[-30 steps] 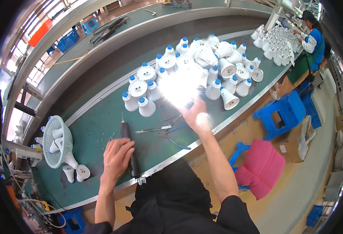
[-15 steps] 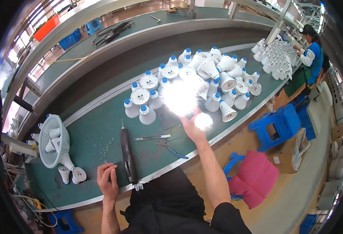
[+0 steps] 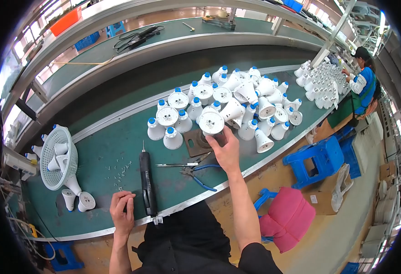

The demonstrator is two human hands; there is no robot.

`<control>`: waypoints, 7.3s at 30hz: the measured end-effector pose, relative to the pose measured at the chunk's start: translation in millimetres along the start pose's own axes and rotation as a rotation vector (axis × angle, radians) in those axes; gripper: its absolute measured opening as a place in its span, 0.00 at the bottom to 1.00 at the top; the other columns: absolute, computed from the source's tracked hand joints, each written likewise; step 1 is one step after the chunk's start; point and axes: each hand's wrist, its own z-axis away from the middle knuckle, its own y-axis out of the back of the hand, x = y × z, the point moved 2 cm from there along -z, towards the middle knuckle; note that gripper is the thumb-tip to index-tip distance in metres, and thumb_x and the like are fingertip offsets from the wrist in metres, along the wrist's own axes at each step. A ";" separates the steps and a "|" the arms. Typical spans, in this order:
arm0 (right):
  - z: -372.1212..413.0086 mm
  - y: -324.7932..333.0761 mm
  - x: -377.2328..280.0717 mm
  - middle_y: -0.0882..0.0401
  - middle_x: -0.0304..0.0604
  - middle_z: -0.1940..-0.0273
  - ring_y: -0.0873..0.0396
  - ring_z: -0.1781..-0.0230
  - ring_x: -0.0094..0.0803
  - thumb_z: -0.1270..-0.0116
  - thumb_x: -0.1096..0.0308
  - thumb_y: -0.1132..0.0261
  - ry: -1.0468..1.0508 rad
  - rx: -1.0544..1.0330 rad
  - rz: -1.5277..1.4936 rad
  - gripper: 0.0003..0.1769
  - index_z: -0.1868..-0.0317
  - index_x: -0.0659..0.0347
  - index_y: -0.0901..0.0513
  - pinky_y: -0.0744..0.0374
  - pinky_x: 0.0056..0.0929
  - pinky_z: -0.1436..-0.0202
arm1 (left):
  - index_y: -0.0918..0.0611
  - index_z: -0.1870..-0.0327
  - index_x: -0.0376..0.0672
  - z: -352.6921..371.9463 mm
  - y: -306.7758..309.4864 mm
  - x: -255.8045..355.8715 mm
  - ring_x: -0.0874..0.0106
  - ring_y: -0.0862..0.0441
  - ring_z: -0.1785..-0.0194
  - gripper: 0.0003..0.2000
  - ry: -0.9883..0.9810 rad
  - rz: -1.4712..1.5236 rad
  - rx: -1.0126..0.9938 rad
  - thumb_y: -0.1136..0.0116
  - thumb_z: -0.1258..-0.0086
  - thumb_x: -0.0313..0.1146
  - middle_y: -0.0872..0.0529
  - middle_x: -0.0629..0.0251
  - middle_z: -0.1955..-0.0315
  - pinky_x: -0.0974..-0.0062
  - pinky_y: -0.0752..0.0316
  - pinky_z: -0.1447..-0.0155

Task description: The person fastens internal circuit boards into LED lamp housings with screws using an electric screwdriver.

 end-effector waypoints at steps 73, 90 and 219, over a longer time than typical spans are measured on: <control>-2.2 6.1 8.1 0.14 0.38 0.49 0.18 0.48 0.23 0.34 0.72 0.26 0.092 -0.021 0.154 0.21 0.42 0.67 0.17 0.22 0.25 0.40 | 0.14 0.62 0.36 -0.3 2.9 -3.2 0.61 0.16 0.60 0.03 0.028 0.072 0.026 0.37 0.33 0.20 0.15 0.57 0.63 0.68 0.22 0.56; -2.7 7.8 9.1 0.15 0.39 0.48 0.18 0.48 0.24 0.36 0.74 0.25 0.063 -0.012 0.163 0.23 0.41 0.68 0.18 0.22 0.25 0.41 | 0.14 0.62 0.36 -0.7 3.8 -1.6 0.61 0.15 0.60 0.02 0.026 0.064 0.017 0.36 0.33 0.20 0.15 0.58 0.63 0.68 0.21 0.56; -84.4 332.3 29.4 0.19 0.61 0.39 0.21 0.39 0.56 0.17 0.54 0.51 0.655 0.882 1.093 0.28 0.40 0.72 0.17 0.26 0.45 0.33 | 0.12 0.59 0.40 21.4 85.9 -17.8 0.62 0.16 0.59 0.06 0.032 -0.257 0.148 0.32 0.35 0.22 0.14 0.62 0.62 0.66 0.20 0.56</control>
